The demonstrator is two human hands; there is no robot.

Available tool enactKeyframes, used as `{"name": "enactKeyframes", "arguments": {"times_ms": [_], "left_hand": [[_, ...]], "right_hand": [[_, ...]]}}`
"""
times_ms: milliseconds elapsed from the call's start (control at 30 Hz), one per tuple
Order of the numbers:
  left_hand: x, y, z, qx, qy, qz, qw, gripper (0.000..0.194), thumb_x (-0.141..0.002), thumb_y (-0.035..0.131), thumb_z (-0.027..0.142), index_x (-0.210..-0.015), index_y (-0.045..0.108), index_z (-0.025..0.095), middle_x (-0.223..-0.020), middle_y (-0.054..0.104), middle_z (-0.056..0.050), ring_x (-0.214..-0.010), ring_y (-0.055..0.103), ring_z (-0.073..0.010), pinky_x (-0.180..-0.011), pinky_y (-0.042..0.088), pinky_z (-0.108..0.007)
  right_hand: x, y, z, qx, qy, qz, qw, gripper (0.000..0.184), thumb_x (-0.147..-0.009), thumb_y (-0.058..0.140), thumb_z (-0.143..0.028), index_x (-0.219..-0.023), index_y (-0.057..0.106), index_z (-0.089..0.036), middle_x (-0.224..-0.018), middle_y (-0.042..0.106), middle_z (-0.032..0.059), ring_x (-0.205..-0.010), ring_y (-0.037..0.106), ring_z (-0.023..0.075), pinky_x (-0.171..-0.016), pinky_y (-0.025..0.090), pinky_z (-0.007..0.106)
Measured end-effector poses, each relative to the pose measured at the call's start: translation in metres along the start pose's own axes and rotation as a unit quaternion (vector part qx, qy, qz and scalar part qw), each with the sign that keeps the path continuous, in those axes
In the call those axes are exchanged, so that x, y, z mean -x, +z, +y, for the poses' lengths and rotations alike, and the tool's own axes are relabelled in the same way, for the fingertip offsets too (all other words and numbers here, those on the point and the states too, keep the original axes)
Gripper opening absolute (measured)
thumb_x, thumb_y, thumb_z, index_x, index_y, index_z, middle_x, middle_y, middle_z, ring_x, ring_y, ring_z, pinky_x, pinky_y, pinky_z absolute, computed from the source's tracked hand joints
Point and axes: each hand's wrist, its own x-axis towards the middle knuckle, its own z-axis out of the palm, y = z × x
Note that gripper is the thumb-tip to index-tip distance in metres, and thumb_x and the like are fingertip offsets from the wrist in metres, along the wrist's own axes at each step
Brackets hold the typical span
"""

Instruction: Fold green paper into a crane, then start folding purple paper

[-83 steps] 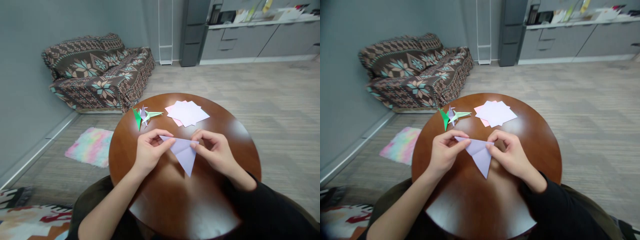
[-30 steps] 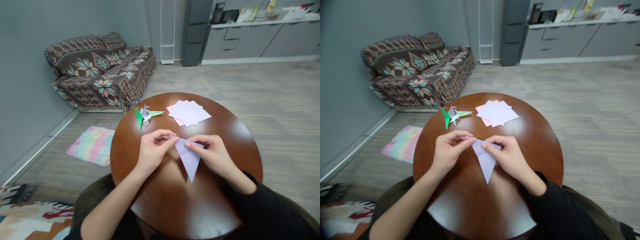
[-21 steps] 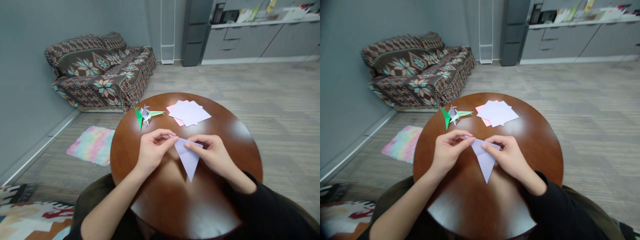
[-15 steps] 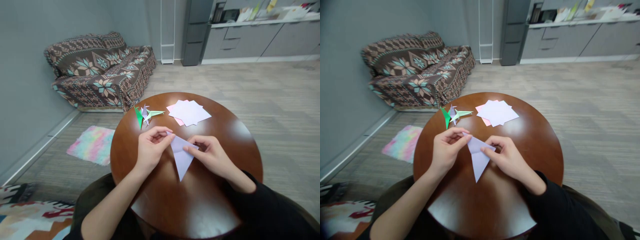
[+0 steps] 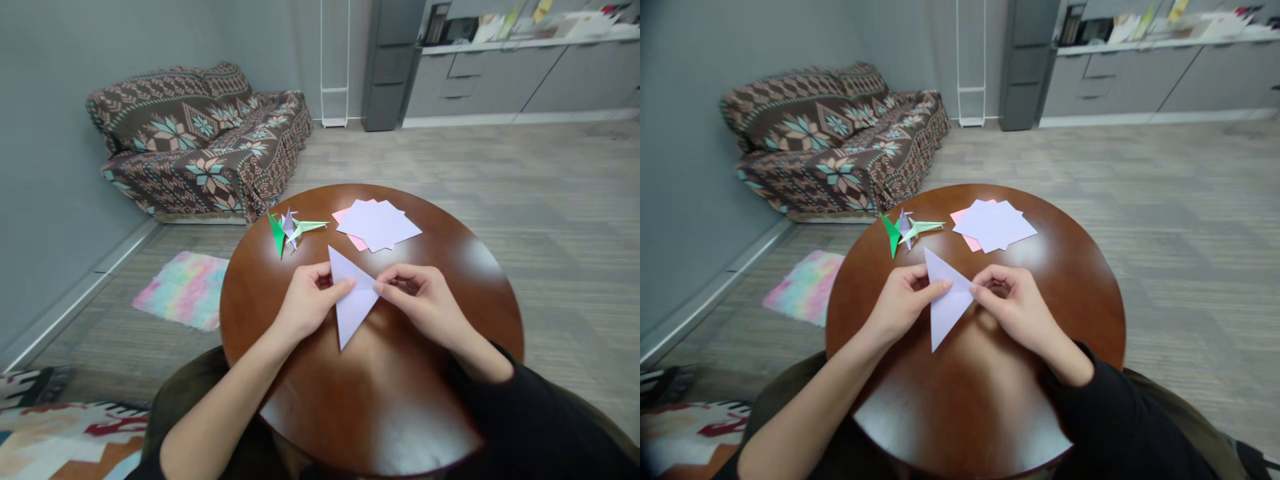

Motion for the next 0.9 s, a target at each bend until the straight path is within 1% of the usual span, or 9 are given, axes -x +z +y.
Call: {"name": "enactKeyframes", "arguments": {"times_ms": [100, 267, 467, 633, 767, 800, 900], "left_hand": [[0.001, 0.0, 0.0, 0.0, 0.007, 0.028, 1.0, 0.027, -0.071, 0.088, 0.033, -0.084, 0.077, 0.012, -0.082, 0.077, -0.005, -0.07, 0.066, -0.0161, -0.066, 0.052, -0.025], [0.006, 0.006, -0.002, -0.035, -0.015, -0.004, 0.999, 0.027, -0.069, 0.088, 0.033, -0.079, 0.077, 0.011, -0.077, 0.076, -0.005, -0.066, 0.064, -0.0153, -0.062, 0.048, -0.023], [0.006, 0.006, -0.003, -0.054, -0.022, 0.002, 0.998, 0.027, -0.067, 0.089, 0.033, -0.075, 0.076, 0.01, -0.072, 0.074, -0.004, -0.062, 0.061, -0.0138, -0.06, 0.045, -0.023], [0.005, 0.003, -0.001, -0.066, -0.026, 0.007, 0.997, 0.023, -0.067, 0.086, 0.03, -0.069, 0.075, 0.01, -0.066, 0.071, -0.003, -0.057, 0.058, -0.013, -0.055, 0.042, -0.022], [0.002, -0.002, 0.0, -0.03, -0.019, -0.003, 0.999, 0.021, -0.068, 0.084, 0.027, -0.081, 0.08, 0.012, -0.078, 0.078, -0.005, -0.067, 0.066, -0.0168, -0.066, 0.05, -0.026], [0.001, -0.003, 0.0, -0.026, -0.016, -0.005, 1.0, 0.02, -0.068, 0.084, 0.026, -0.081, 0.08, 0.012, -0.079, 0.078, -0.005, -0.069, 0.066, -0.0173, -0.068, 0.051, -0.027], [-0.001, -0.007, 0.0, -0.037, -0.009, 0.01, 0.999, 0.015, -0.065, 0.085, 0.024, -0.07, 0.077, 0.012, -0.071, 0.075, -0.004, -0.065, 0.064, -0.0152, -0.066, 0.048, -0.025]], "right_hand": [[0.0, 0.0, 0.001, 0.008, -0.008, -0.004, 1.0, 0.011, -0.088, 0.073, -0.024, -0.079, 0.071, -0.018, -0.074, 0.069, -0.0007, -0.069, 0.06, 0.0139, -0.066, 0.045, 0.025], [0.002, 0.006, -0.001, 0.005, -0.036, -0.004, 0.999, 0.008, -0.087, 0.073, -0.021, -0.08, 0.071, -0.018, -0.078, 0.069, -0.0003, -0.073, 0.062, 0.0148, -0.069, 0.046, 0.025], [0.004, 0.01, -0.005, 0.059, -0.079, 0.004, 0.995, 0.012, -0.092, 0.067, -0.021, -0.081, 0.07, -0.018, -0.08, 0.07, 0.0012, -0.076, 0.062, 0.0155, -0.073, 0.047, 0.026], [0.005, 0.006, -0.007, 0.092, -0.078, 0.0, 0.993, 0.012, -0.091, 0.067, -0.02, -0.08, 0.069, -0.019, -0.08, 0.07, 0.0016, -0.076, 0.062, 0.0163, -0.072, 0.047, 0.027], [0.003, 0.0, -0.005, 0.089, -0.063, 0.013, 0.994, 0.014, -0.092, 0.068, -0.026, -0.08, 0.068, -0.019, -0.078, 0.069, 0.0006, -0.073, 0.062, 0.0161, -0.07, 0.047, 0.027], [0.002, -0.001, -0.004, 0.083, -0.057, 0.014, 0.995, 0.014, -0.092, 0.069, -0.027, -0.08, 0.069, -0.019, -0.078, 0.069, 0.0006, -0.073, 0.062, 0.0162, -0.07, 0.047, 0.027], [0.0, -0.007, 0.0, 0.071, -0.044, 0.024, 0.996, 0.016, -0.091, 0.071, -0.03, -0.081, 0.07, -0.019, -0.079, 0.07, 0.0014, -0.074, 0.063, 0.0171, -0.071, 0.048, 0.028]]}}
